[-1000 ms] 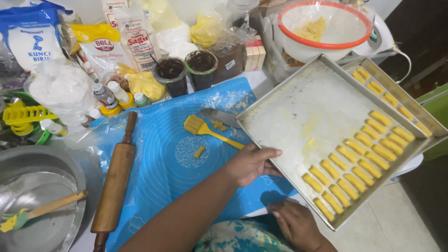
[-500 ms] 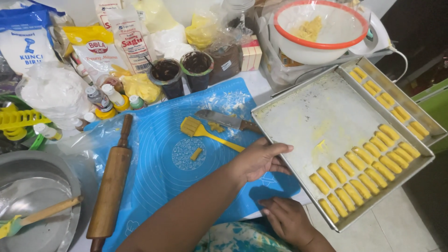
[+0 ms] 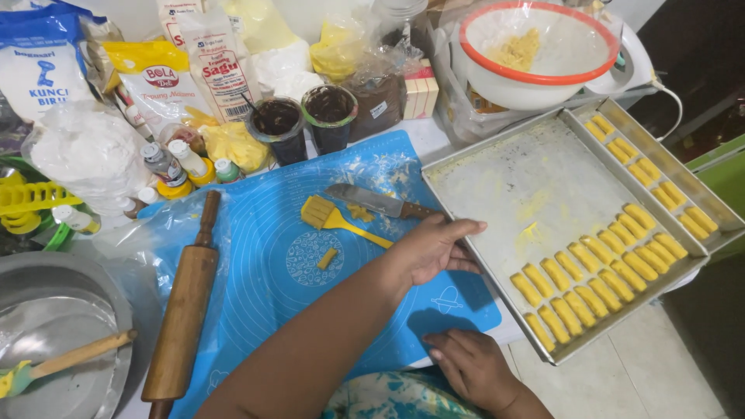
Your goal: Arranging small pieces of cookie dough on a baking tray and silicone mat using a knife
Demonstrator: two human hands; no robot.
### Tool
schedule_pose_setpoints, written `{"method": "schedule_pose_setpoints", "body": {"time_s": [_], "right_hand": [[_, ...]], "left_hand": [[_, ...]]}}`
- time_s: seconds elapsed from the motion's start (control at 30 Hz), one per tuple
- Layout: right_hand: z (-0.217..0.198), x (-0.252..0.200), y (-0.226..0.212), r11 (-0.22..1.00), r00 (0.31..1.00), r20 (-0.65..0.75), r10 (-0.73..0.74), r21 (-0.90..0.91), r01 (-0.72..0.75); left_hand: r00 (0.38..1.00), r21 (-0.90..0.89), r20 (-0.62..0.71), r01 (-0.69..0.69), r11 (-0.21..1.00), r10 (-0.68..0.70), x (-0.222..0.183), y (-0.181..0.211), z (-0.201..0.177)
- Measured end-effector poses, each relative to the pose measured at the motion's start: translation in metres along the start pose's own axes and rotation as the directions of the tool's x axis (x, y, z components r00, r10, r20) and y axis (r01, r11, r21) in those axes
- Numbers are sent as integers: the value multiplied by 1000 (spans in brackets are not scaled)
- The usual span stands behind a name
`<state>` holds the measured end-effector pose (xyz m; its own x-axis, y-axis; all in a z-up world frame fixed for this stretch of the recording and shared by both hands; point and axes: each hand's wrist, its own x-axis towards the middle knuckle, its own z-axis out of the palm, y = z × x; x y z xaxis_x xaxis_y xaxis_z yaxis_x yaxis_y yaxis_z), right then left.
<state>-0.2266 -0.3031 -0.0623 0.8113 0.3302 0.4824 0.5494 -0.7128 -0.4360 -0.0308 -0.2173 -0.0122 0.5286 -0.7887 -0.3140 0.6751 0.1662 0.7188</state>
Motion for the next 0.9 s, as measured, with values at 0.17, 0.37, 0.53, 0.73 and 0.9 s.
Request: {"method": "schedule_pose_setpoints", "body": {"time_s": [0.17,0.37,0.53,0.73,0.9], "right_hand": [[-1,3,-1,1000,1000,24,17,3,-17],[2,5,-2,1000,1000,20,2,-16,-2],[0,5,-2,998,998,35,53,21,-54],[0,4,0,1000,999,41,20,-20,-19],[-6,13,-5,1000,1000,28,6,4,-6]], "left_hand": [[995,44,-89,59,997,-55,-8,27,12],[989,82,-136,63,995,-51,-8,36,15],[993,99,-114,48,994,-36,-7,38,13],[995,145,-103,28,989,-13,-15,53,27],[984,103,-175,-16,995,34,-5,53,25]]}}
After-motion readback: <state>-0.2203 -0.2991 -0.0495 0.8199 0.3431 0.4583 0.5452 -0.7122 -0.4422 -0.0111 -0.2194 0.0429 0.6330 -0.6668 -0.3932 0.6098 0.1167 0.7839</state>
